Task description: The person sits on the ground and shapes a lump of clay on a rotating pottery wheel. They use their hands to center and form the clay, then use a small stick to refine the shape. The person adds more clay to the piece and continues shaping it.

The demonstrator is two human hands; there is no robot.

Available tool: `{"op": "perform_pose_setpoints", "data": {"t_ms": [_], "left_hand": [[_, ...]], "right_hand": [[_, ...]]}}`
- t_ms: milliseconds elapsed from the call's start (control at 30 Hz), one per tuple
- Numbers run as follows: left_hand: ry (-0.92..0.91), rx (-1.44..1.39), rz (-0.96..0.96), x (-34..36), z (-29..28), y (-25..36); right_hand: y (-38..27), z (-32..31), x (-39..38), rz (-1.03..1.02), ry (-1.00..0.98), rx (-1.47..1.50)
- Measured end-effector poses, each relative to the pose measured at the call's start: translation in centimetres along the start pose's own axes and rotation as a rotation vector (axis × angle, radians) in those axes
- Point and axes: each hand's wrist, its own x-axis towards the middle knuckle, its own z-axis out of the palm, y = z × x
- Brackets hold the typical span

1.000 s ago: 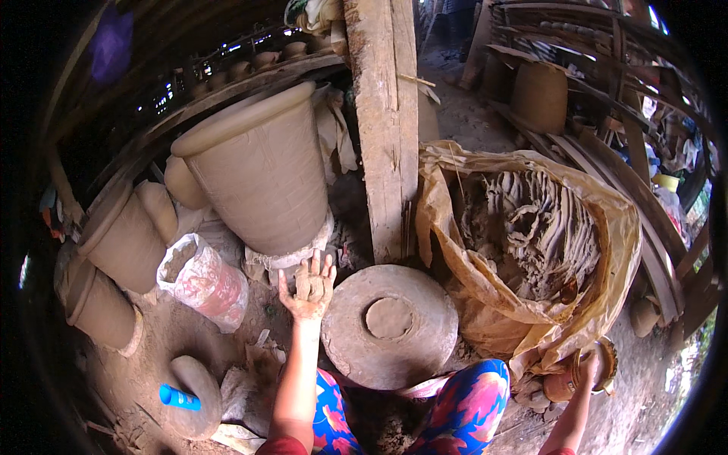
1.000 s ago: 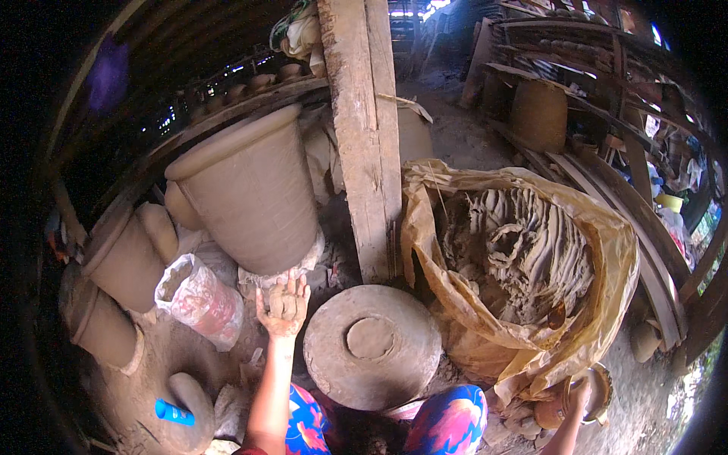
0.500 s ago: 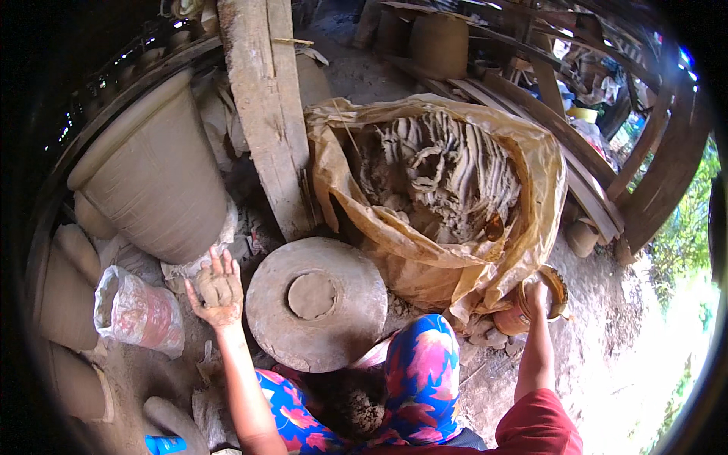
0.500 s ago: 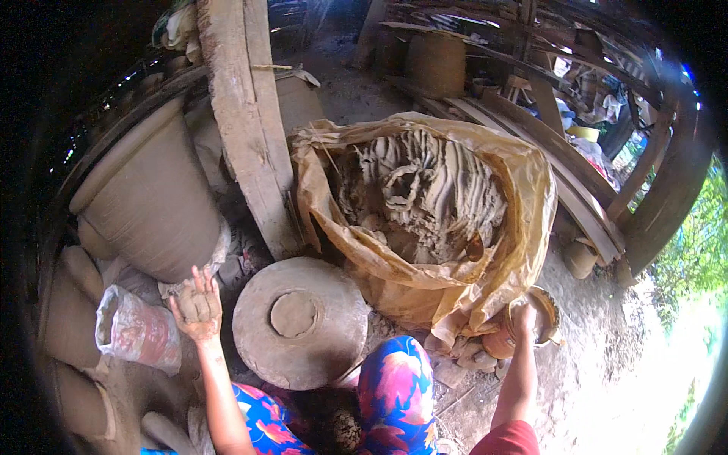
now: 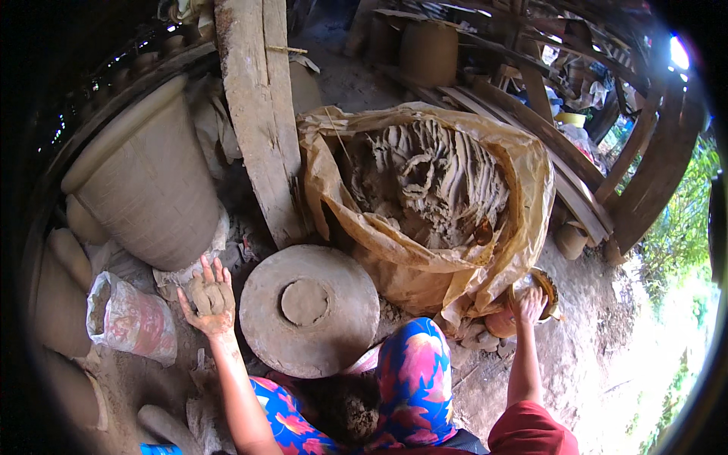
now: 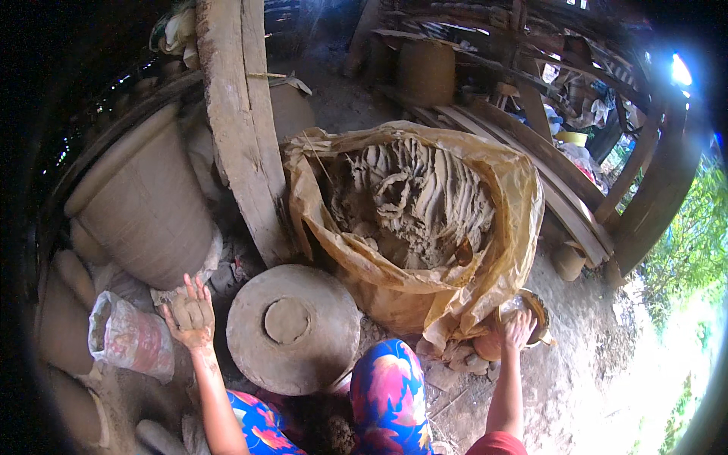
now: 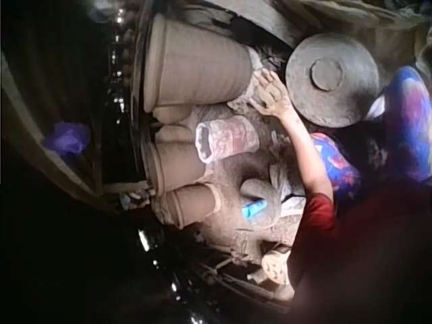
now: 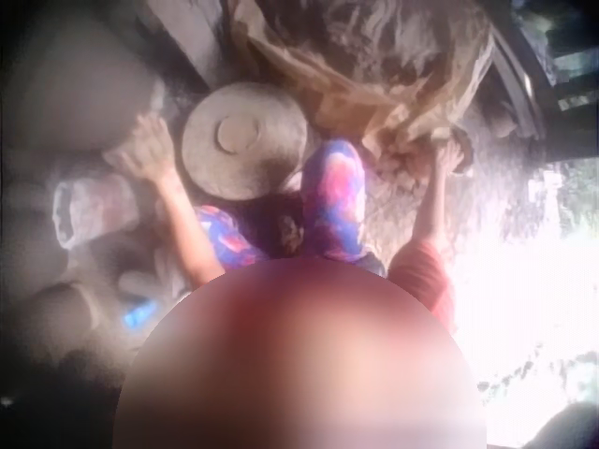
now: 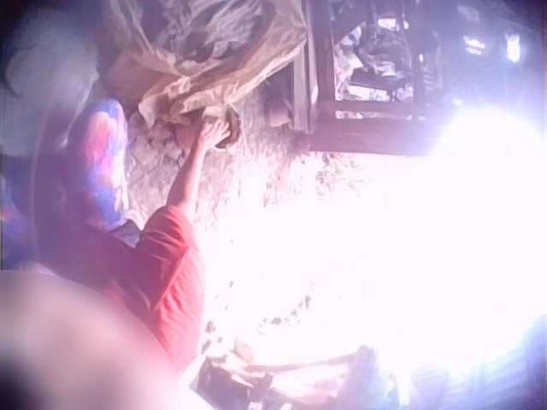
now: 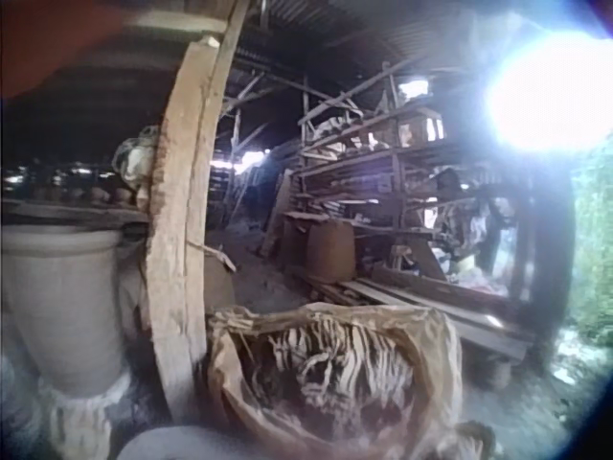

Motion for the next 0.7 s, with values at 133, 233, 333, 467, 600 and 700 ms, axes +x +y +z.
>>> {"op": "perform_pose_setpoints", "data": {"t_ms": [133,233,333,467,600,700], "left_hand": [[-0.073,-0.024,-0.025,-0.1,-0.1,0.1],[-0.036,-0.074,0.002,-0.2,-0.2,0.2],[-0.070,-0.082,0.001,-0.4,-0.3,0.5],[-0.115,-0.079,0.004,-0.3,-0.4,0.9],[-0.090,-0.104,0.003,-0.2,-0.3,0.8],[-0.105,-0.105,-0.016,0.0,0.0,0.1]], "right_hand": [[0.4,-0.2,-3.4,-0.038,-0.044,0.076],[1.4,-1.1,-5.8,-0.091,-0.106,0.144],[3.0,-3.1,-6.7,-0.154,-0.243,0.251],[4.0,-7.7,-3.2,-0.129,-0.311,0.382],[-1.0,-14.6,6.2,-0.272,0.241,0.410],[-9.6,-19.8,13.0,-0.344,0.090,0.707]]}}
